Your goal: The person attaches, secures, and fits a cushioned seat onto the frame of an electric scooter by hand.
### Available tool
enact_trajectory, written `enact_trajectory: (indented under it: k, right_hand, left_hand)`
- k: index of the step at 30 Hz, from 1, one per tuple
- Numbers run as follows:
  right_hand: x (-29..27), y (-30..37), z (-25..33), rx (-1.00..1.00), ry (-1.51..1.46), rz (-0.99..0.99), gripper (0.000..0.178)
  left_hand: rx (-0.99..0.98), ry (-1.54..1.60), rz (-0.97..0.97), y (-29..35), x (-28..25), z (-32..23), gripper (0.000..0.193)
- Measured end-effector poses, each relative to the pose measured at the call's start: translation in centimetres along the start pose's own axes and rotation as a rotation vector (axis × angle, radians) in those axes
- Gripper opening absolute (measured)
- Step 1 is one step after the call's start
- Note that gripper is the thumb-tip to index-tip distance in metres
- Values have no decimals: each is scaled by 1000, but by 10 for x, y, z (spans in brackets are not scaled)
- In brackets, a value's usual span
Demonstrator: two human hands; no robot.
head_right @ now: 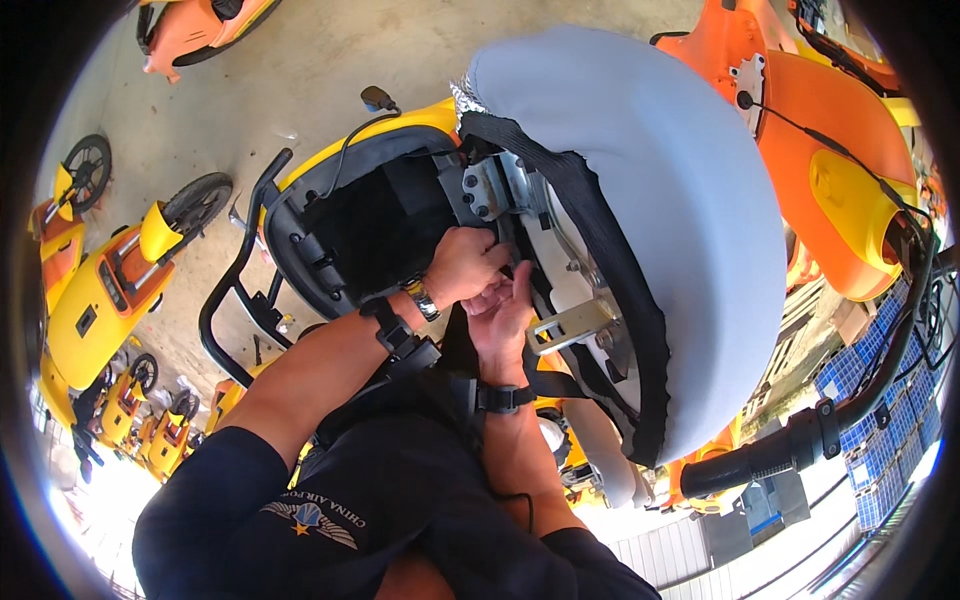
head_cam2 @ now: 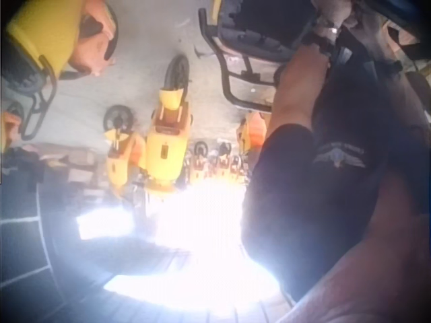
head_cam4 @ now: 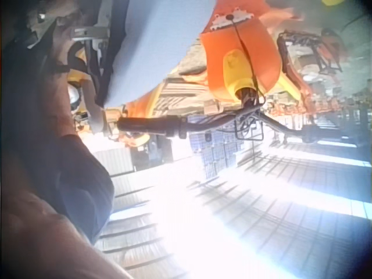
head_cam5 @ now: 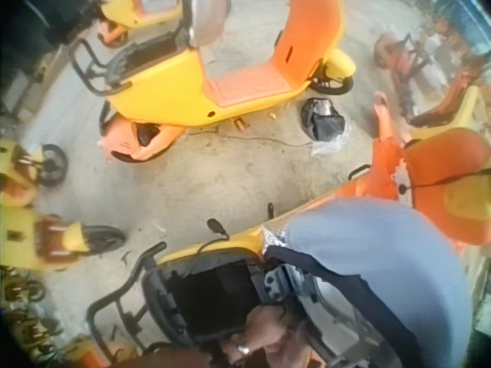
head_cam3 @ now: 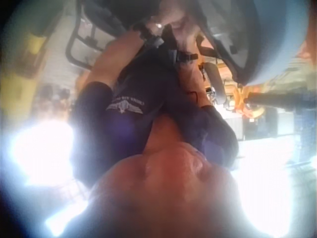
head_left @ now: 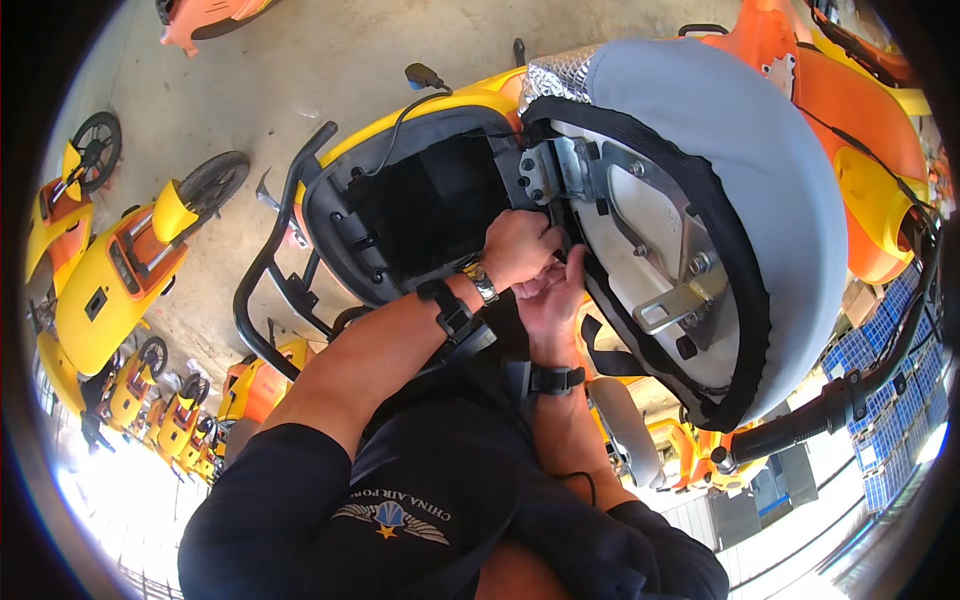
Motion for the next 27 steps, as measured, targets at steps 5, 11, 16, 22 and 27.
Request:
enact_trajectory:
  k: [5,11,16,22,27]
  right_hand:
    - [1,-10,12,-169,130,-162,36]
    - [10,-1,13,-136,107,-50,34]
    - [15,6,11,-66,52,-60,38]
    - [15,25,8,-64,88,-167,36]
    - [-6,4,-1,-6,54,-65,29]
  left_hand:
    - [-162,242,17,3,5,13,34]
    - [-164,351,-1,6,5,11,33]
    - [-28,284,-128,4,-4,4,34]
    - [-4,363,-194,9,-18,-1,33]
    - [36,145,-127,12,-2,10,30]
Point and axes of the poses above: each hand's wrist, its own y-axis away from the middle knuckle, its own x-axis out of the palm, z = x × y, the point moved 8 cm from there along -y, towards the middle knuckle, and after that the axes turned 15 degrees about -z, right-handed, at the moved point
